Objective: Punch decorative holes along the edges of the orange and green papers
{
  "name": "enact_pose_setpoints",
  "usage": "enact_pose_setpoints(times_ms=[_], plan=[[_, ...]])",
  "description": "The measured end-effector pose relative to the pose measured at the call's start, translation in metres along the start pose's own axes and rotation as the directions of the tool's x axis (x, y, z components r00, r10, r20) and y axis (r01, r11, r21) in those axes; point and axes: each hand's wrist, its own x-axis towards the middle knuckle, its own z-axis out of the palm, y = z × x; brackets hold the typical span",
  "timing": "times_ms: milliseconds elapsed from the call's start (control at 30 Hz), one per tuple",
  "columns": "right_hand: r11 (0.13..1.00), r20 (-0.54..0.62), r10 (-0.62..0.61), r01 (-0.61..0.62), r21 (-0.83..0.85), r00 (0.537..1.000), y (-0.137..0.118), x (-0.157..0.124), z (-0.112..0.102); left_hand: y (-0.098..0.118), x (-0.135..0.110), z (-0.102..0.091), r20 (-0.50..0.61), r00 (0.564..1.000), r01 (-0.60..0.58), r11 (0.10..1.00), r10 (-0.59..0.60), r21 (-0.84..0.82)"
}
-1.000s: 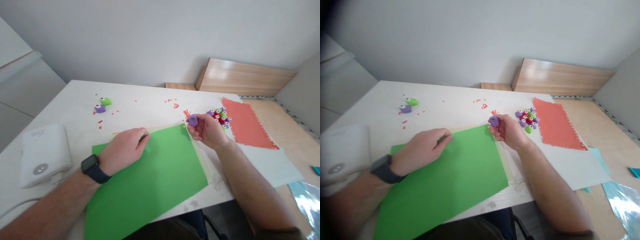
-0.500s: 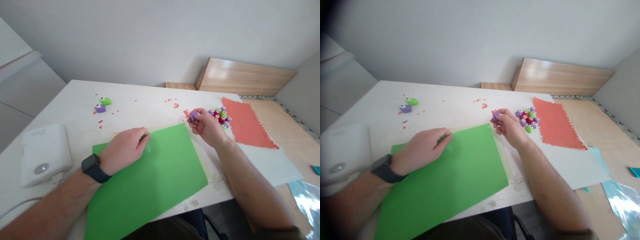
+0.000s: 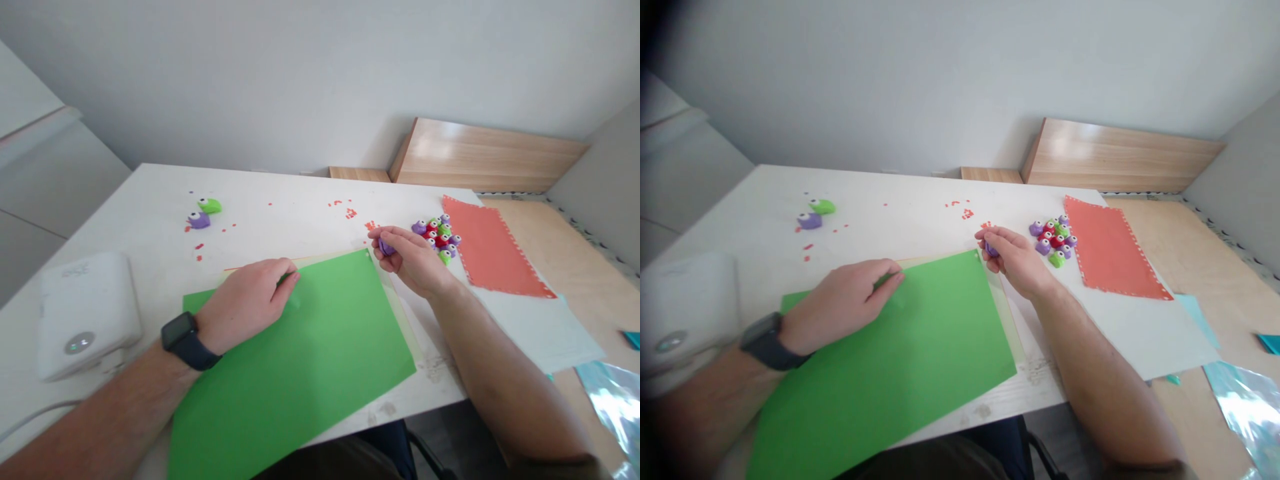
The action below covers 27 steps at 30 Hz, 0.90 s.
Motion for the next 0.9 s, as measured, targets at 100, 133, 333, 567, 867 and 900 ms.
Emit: enact_pose_setpoints(times_ms=[100, 133, 333, 567, 867, 900], plan=[[0.998, 0.005, -0.017, 0.017, 0.060, 1.000, 0.0023, 0.0026, -0.0016, 0.0002, 0.0007, -0.0001, 0.004, 1.000, 0.003, 1.000, -0.003, -0.006], [0.996, 0.011, -0.016, 0.015, 0.083, 1.000, 0.0027, 0.0033, -0.0022, 0.0002, 0.0010, 0.0000, 0.004, 1.000, 0.003, 1.000, -0.003, -0.007], [0.997, 0.034, -0.023, 0.021, 0.079, 0.999, 0.0021, 0.0017, -0.0040, 0.0003, 0.0013, 0.0009, 0.008, 1.000, 0.002, 1.000, -0.002, 0.001], [0.999, 0.085, -0.021, 0.016, 0.051, 0.996, 0.0003, -0.0014, -0.0042, 0.0005, 0.0007, 0.0006, 0.007, 1.000, 0.003, 1.000, -0.003, 0.001], [0.998, 0.071, -0.024, 0.019, 0.064, 0.997, -0.0029, -0.0040, -0.0008, -0.0007, 0.0012, 0.0019, -0.004, 1.000, 0.002, 1.000, -0.002, 0.004], [0.998, 0.074, -0.025, 0.020, 0.067, 0.997, -0.0029, -0.0042, -0.0008, -0.0007, 0.0013, 0.0020, -0.003, 1.000, 0.002, 1.000, -0.002, 0.005]])
